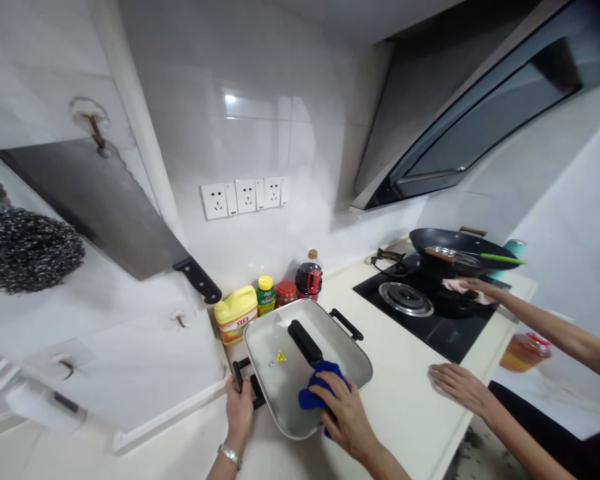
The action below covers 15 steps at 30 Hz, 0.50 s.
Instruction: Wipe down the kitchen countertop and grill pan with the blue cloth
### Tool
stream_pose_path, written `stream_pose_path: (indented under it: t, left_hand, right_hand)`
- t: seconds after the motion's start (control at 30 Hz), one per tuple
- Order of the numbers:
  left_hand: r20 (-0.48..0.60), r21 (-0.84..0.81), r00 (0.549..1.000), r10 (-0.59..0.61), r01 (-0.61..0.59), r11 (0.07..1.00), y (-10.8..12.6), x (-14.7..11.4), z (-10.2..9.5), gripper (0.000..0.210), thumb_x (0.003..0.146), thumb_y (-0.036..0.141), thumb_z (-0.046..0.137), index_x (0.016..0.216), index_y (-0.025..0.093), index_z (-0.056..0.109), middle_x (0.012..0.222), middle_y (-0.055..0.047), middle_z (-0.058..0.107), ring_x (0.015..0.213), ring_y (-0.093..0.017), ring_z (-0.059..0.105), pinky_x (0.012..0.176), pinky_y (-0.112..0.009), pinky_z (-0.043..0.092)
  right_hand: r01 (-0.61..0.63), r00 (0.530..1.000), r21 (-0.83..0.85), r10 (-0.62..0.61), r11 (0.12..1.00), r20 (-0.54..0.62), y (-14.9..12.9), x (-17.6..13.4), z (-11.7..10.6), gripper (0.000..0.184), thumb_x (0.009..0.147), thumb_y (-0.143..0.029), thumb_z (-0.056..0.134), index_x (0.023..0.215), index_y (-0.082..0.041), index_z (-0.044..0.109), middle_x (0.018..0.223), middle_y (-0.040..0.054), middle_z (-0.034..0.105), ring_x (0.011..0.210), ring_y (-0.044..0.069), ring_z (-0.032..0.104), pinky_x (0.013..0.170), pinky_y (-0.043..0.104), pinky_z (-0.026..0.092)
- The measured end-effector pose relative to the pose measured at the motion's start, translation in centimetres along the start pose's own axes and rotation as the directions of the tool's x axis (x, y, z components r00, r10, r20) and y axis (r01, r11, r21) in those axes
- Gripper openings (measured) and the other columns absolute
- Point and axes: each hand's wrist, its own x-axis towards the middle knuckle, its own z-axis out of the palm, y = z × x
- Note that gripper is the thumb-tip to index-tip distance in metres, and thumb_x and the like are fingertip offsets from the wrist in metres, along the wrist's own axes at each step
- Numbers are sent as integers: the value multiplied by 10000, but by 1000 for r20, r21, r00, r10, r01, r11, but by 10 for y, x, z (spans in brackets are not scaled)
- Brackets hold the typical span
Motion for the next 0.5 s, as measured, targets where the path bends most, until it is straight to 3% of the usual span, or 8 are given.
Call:
stream_pose_path:
  t: [0.1,0.17,0.23,0.33,0.4,0.5]
  left_hand:
    - [-84,91,982,167,-159,983,14,1,-7,590,774,541,553,1208,144,503,1150,-168,624,1140,-338,570,989,-534,446]
    - [-92,193,913,397,-375,907,25,-2,-7,519,832,476,520,1232,146,509,1302,-181,548,1287,-332,458,1100,-550,352]
    - [32,254,803,595,-582,772,35,-11,-1,392,913,398,455,1220,169,538,1246,-151,589,1227,-294,516,1068,-521,404]
    - [315,203,689,653,-721,662,45,-32,15,281,973,262,381,1160,227,588,1073,-73,673,1020,-211,635,917,-387,518]
    - [400,233,649,647,-755,613,47,-44,27,290,960,194,390,1133,245,617,1017,-47,696,955,-201,653,863,-362,525]
    - [388,316,686,616,-727,610,49,-53,40,290,957,161,391,952,258,664,910,-16,711,901,-203,658,843,-368,502]
  right_hand:
    - [-127,991,-67,124,990,-55,32,-4,-4,483,844,-192,465,1306,-305,544,1380,63,527,1290,267,473,1037,468,351]
    - [-206,978,-101,202,973,-44,47,0,-7,474,863,-215,450,1318,-317,535,1381,56,528,1285,262,477,1029,471,364]
    - [-265,964,-130,265,955,-21,57,7,-7,481,869,-223,431,1330,-324,524,1393,51,519,1290,256,470,1020,474,379]
    - [-343,938,-179,347,922,-8,70,21,-3,476,892,-244,386,1346,-321,508,1401,57,511,1289,260,463,1008,501,397]
    - [-393,916,-214,401,894,-5,79,31,2,463,917,-269,349,1352,-323,500,1402,63,506,1285,272,459,989,532,410]
    - [-426,894,-254,448,868,30,93,47,9,461,938,-293,316,1368,-319,482,1418,79,488,1289,289,441,962,557,427]
